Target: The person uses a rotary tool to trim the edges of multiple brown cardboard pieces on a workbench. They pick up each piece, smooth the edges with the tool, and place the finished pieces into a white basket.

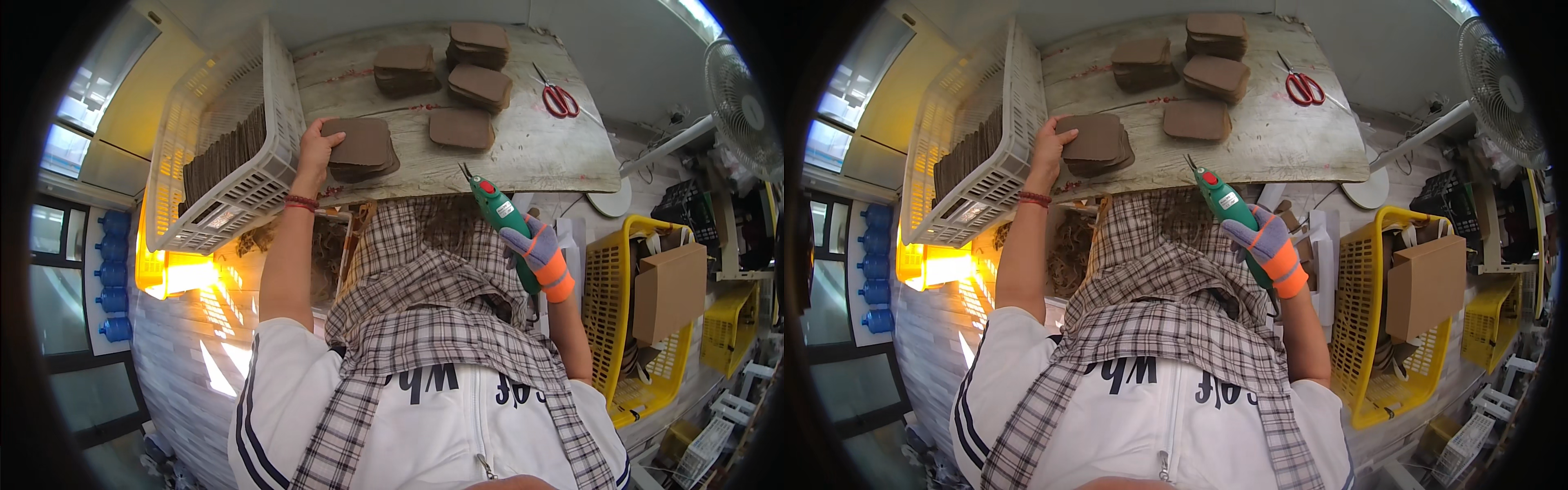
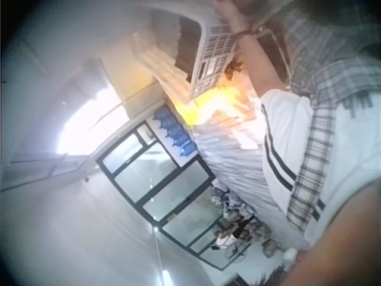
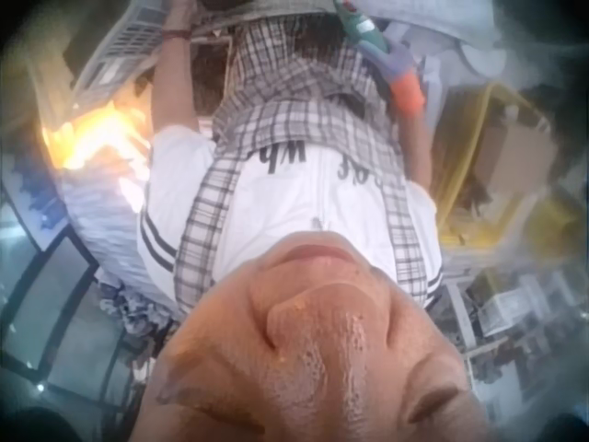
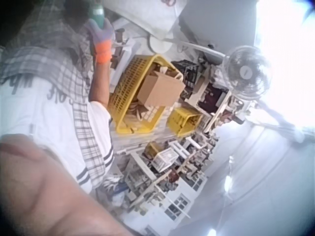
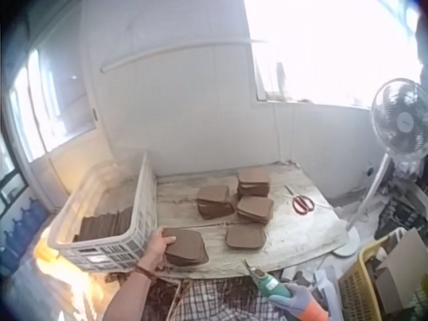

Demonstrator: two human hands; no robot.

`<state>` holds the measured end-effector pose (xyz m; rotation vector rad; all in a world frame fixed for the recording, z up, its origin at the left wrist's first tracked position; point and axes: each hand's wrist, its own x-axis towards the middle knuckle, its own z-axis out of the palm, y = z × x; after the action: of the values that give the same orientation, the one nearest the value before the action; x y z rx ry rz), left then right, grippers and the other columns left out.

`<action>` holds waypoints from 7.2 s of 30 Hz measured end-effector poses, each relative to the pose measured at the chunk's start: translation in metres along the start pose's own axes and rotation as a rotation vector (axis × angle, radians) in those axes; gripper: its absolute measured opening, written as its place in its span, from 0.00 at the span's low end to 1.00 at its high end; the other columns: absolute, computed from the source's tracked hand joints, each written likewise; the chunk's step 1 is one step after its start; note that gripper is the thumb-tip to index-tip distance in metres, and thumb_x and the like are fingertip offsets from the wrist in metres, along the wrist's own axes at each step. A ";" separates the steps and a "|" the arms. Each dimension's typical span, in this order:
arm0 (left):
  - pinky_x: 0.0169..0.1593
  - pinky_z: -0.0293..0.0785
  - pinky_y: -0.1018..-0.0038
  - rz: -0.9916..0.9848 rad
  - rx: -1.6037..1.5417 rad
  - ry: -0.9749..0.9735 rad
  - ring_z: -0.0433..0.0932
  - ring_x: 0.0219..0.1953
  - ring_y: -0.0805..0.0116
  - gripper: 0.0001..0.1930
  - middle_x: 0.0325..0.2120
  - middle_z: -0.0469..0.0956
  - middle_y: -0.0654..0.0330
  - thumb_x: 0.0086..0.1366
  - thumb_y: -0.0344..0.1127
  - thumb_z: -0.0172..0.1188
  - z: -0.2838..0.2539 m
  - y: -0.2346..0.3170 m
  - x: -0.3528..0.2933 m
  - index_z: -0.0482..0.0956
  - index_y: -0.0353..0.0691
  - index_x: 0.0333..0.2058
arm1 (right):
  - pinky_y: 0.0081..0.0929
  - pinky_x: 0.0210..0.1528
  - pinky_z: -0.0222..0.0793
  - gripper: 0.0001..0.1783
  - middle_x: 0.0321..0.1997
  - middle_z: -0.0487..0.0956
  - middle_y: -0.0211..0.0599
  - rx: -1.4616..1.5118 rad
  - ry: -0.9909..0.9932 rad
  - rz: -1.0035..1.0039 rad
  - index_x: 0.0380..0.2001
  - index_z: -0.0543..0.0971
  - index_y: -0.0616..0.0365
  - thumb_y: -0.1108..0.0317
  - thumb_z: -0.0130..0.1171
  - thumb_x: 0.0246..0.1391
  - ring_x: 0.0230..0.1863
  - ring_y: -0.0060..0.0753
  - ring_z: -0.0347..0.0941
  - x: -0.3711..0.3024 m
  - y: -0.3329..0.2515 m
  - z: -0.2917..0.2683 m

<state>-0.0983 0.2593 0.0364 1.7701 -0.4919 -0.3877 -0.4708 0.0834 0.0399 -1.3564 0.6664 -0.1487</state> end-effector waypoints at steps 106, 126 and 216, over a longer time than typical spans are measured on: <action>0.58 0.68 0.62 -0.350 -1.327 -0.387 0.70 0.53 0.60 0.17 0.52 0.69 0.56 0.64 0.25 0.49 0.220 0.003 -0.111 0.65 0.39 0.53 | 0.17 0.17 0.62 0.15 0.19 0.75 0.32 0.200 0.331 -0.194 0.38 0.74 0.61 0.63 0.62 0.51 0.13 0.20 0.68 0.008 -0.018 0.003; 0.45 0.74 0.77 -0.184 -0.562 -0.636 0.77 0.39 0.74 0.19 0.40 0.78 0.61 0.57 0.21 0.57 0.117 0.003 -0.066 0.73 0.34 0.49 | 0.15 0.19 0.66 0.20 0.23 0.75 0.29 -0.029 0.113 -0.029 0.42 0.73 0.64 0.64 0.65 0.48 0.19 0.16 0.69 -0.019 -0.012 -0.020; 0.46 0.69 0.65 0.230 0.358 -0.184 0.72 0.44 0.60 0.19 0.41 0.72 0.55 0.49 0.26 0.66 0.157 -0.021 -0.042 0.70 0.34 0.40 | 0.18 0.14 0.65 0.20 0.21 0.74 0.32 0.084 0.238 0.041 0.39 0.72 0.63 0.61 0.64 0.49 0.17 0.20 0.70 -0.006 0.051 -0.017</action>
<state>-0.2105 0.1551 -0.0226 2.0014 -0.9343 -0.3147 -0.4981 0.0840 -0.0064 -1.2536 0.8777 -0.3055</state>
